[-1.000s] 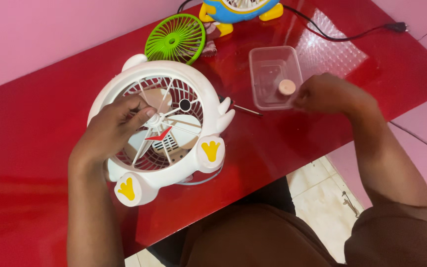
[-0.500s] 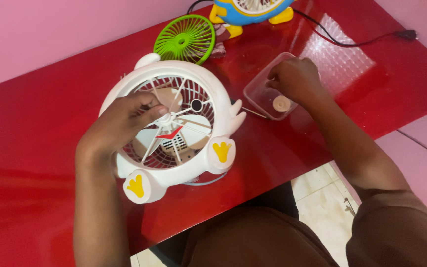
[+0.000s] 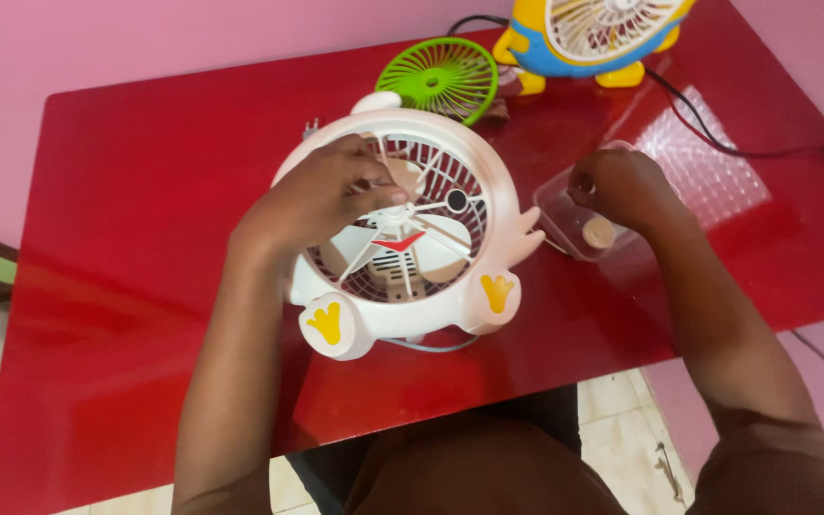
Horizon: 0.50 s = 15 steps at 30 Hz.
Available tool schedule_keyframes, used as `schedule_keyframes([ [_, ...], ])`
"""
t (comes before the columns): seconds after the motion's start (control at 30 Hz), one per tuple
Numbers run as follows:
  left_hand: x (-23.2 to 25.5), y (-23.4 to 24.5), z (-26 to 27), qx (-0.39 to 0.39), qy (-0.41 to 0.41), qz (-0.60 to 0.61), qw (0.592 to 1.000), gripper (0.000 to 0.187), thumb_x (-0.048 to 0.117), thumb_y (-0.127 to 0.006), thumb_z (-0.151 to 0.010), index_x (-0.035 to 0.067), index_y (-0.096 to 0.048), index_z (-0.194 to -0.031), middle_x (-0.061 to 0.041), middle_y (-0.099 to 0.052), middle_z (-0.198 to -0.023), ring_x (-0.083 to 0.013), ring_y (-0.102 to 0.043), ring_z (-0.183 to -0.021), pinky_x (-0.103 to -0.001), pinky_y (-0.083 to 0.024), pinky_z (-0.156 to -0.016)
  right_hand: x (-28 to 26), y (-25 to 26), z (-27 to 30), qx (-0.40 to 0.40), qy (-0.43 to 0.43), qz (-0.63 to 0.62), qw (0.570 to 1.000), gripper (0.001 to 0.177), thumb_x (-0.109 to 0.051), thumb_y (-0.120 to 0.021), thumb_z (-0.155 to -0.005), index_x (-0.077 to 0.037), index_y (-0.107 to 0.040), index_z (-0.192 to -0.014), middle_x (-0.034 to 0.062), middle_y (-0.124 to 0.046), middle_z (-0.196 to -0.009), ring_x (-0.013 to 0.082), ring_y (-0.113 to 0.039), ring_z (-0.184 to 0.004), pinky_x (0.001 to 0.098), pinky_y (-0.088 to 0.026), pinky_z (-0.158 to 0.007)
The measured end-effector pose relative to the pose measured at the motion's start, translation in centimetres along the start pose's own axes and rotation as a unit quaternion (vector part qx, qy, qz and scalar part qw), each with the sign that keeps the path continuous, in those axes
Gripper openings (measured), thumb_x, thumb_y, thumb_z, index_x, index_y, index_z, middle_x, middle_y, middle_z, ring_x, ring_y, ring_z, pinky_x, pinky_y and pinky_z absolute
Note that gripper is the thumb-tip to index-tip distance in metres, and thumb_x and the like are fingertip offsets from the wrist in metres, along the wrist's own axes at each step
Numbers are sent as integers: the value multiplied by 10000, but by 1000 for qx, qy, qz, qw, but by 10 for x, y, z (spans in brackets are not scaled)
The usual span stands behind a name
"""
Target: The person uses a screwdriver to remove screws from the front grille of a white duck-shaped electric fan. They then detach the grille and remove the central cap from the fan blades, leaving the fan partially disassembled on the table.
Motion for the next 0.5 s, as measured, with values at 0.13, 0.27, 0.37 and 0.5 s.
schedule_keyframes([
  [0.13, 11, 6, 3, 12, -13, -26, 1000, 291, 350, -736, -924, 117, -783, -1091, -99, -676, -1140, -263, -654, -1021, -402, -516, -865, -44, 45, 3, 75, -34, -196, 977, 178, -179, -818, -871, -55, -774, -991, 85, -741, -826, 212, -661, -671, 354, -522, -644],
  [0.27, 30, 21, 14, 100, -98, -31, 990, 247, 250, -763, -948, 86, -758, -1133, -117, -695, -1087, -281, -678, -978, -404, -533, -846, -109, 75, 2, 121, 86, -417, 897, 144, -70, -823, -892, -12, -752, -1003, 44, -752, -911, 86, -669, -785, 237, -542, -703],
  [0.37, 47, 27, 23, 133, -171, 17, 976, 202, 149, -800, -929, 72, -738, -1105, -83, -721, -1020, -229, -715, -894, -355, -574, -790, -154, 76, -10, 40, 88, -550, 830, 98, -17, -798, -891, 12, -738, -964, 62, -755, -880, 96, -706, -798, 243, -577, -723],
  [0.5, 59, 30, 33, 163, -164, 59, 971, 201, 77, -839, -885, 66, -731, -1054, -54, -743, -954, -176, -747, -851, -292, -599, -692, -184, 77, -23, -50, 129, -716, 684, 94, -1, -772, -924, 24, -688, -961, 107, -746, -903, 138, -717, -823, 277, -586, -771],
])
Point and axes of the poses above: each hand's wrist, its own z-axis away from the middle knuckle, its own y-axis out of the back of the hand, x = y × z, the point moved 2 cm from there along -z, towards the middle knuckle
